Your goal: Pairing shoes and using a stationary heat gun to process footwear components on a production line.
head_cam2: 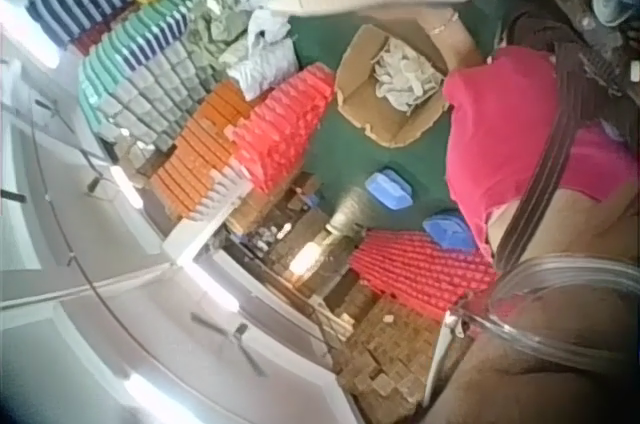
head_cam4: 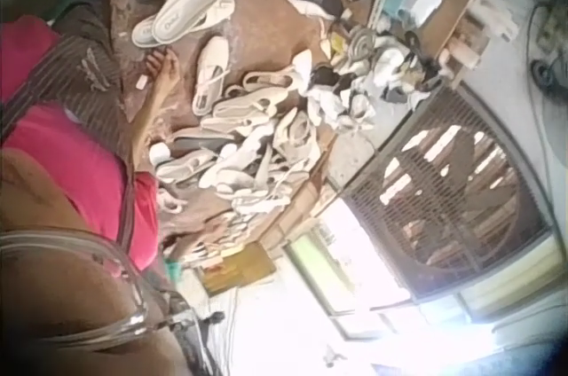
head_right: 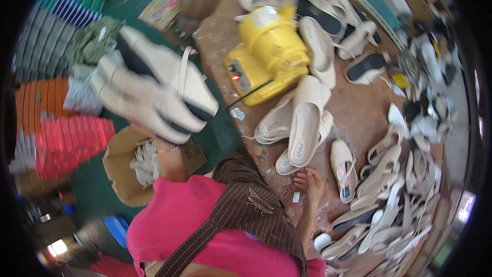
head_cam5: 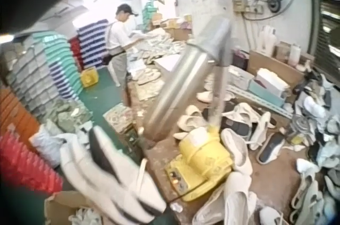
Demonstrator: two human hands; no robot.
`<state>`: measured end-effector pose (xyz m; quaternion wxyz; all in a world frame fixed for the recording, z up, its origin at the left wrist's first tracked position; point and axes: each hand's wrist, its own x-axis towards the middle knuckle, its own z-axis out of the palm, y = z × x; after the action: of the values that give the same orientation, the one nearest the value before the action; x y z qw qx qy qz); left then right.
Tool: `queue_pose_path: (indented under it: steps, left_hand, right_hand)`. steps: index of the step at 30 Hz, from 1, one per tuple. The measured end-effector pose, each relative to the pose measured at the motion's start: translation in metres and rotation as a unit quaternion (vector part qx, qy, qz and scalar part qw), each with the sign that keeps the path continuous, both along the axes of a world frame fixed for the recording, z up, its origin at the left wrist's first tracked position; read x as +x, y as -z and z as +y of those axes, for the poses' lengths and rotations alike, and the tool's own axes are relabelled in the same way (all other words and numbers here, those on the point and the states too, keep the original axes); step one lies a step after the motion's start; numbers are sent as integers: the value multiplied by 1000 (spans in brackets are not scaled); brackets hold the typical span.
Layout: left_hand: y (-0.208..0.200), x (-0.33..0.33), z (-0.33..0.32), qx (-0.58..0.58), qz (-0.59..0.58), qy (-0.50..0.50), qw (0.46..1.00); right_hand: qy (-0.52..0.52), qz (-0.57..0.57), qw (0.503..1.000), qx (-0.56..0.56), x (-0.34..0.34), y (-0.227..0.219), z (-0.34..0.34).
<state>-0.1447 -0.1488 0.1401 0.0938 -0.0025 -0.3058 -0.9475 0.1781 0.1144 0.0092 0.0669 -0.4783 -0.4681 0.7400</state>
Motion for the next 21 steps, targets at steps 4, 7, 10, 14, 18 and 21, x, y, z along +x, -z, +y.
queue_pose_path:
  steps: [4, 7, 10, 14, 18, 21]
  left_hand:
    - [-19, 5, -11, -62, -37, 115, 991]
    - [-25, -12, 30, -111, -55, 211, 970]
    - [-33, 46, 138, -162, -61, 307, 936]
    - [-42, 44, 197, -240, -33, 380, 893]
    - [-85, 9, 310, -240, 47, 338, 909]
    - [-93, -61, 342, -181, 19, 311, 933]
  right_hand:
    - [-5, -13, 1000, -14, 5, 1, 4]
    - [-23, 2, 999, -30, 4, 5, 7]
    - [-7, 35, 999, -31, 4, 5, 3]
    - [36, 2, 977, 211, 18, -9, -1]
    - [219, -127, 855, 452, 58, -30, 19]
    - [310, -181, 787, 502, 80, -51, 48]
